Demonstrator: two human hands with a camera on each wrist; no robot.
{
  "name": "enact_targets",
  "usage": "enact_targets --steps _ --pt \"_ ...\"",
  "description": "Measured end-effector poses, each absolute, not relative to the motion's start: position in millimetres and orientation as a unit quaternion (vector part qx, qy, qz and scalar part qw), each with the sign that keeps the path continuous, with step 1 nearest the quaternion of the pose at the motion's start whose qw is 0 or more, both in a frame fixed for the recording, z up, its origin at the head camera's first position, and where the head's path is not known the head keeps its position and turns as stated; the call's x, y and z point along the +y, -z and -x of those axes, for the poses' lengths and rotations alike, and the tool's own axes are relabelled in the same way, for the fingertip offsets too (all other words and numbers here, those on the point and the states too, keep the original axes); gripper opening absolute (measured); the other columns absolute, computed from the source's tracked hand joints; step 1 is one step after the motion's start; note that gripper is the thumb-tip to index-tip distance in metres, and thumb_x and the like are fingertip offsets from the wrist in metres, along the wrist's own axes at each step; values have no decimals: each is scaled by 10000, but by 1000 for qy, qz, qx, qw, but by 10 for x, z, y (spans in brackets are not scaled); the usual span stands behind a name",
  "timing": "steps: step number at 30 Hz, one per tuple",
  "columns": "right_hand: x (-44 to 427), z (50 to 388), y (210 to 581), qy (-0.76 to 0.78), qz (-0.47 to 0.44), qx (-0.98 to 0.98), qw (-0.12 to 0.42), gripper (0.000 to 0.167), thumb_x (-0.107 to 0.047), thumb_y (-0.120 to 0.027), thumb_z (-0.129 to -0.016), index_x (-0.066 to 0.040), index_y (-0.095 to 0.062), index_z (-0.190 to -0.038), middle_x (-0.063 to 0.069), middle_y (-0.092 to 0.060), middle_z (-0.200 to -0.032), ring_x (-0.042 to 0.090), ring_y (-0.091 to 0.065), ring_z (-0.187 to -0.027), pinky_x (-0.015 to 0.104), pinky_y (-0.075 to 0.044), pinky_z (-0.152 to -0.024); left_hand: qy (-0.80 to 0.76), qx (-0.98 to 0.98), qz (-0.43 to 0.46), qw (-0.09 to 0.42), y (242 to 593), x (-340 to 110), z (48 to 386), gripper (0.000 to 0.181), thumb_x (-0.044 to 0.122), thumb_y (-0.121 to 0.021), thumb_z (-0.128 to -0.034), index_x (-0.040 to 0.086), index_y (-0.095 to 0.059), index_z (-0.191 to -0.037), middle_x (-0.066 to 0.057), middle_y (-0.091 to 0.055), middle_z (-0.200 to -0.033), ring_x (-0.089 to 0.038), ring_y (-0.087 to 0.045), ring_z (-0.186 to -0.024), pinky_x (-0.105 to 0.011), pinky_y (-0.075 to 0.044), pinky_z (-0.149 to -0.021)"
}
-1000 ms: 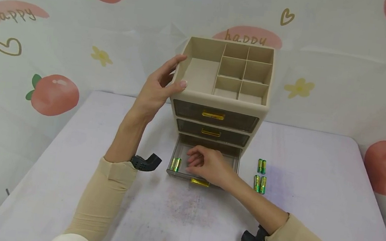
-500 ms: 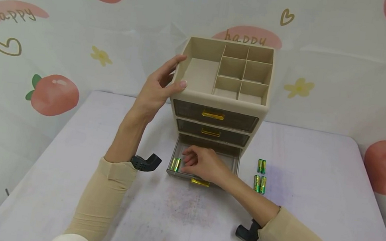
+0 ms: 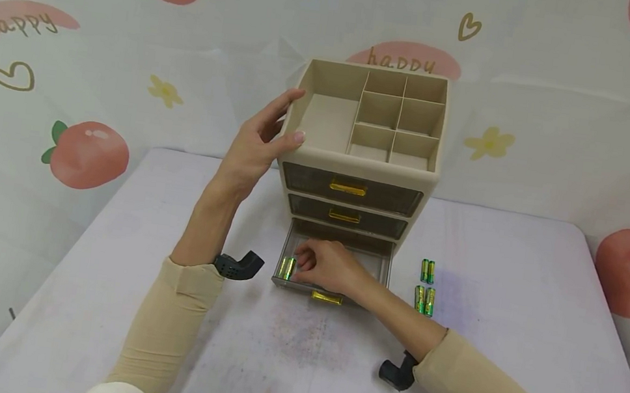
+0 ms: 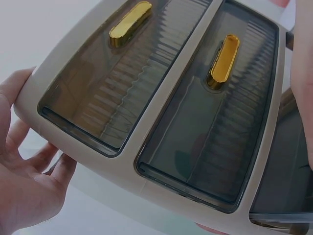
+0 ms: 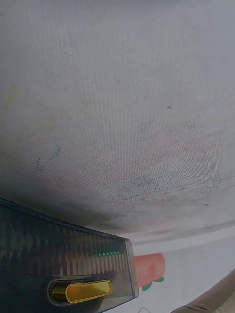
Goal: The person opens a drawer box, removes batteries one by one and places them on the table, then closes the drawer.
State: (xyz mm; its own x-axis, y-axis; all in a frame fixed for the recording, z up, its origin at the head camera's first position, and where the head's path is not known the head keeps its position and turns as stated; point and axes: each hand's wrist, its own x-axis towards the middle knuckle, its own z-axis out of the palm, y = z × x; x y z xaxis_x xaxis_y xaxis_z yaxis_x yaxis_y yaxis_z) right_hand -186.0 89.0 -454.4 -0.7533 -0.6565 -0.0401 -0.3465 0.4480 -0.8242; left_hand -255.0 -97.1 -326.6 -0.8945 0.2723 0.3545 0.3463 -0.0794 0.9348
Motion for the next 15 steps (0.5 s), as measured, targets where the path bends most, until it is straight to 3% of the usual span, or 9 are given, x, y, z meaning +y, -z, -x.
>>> enact_targets --steps 9,15 --pt "814 1895 4552 379 309 855 174 337 -149 -833 -797 -7 -697 -1072 -33 -659 -827 24 -584 -739 210 -504 -724 705 -673 222 22 3272 -960 2568 646 70 -685 -913 176 -451 -1506 -109 -429 -1506 -233 -483 -1313 -366 -522 -880" --pt "772 1902 4542 356 319 862 168 316 -142 -832 -794 -17 -687 -1045 -20 -658 -820 25 -581 -720 203 -500 -706 705 -672 224 21 3278 -972 2574 666 71 -685 -914 215 -441 -1517 -91 -429 -1513 -230 -491 -1304 -359 -517 -891"
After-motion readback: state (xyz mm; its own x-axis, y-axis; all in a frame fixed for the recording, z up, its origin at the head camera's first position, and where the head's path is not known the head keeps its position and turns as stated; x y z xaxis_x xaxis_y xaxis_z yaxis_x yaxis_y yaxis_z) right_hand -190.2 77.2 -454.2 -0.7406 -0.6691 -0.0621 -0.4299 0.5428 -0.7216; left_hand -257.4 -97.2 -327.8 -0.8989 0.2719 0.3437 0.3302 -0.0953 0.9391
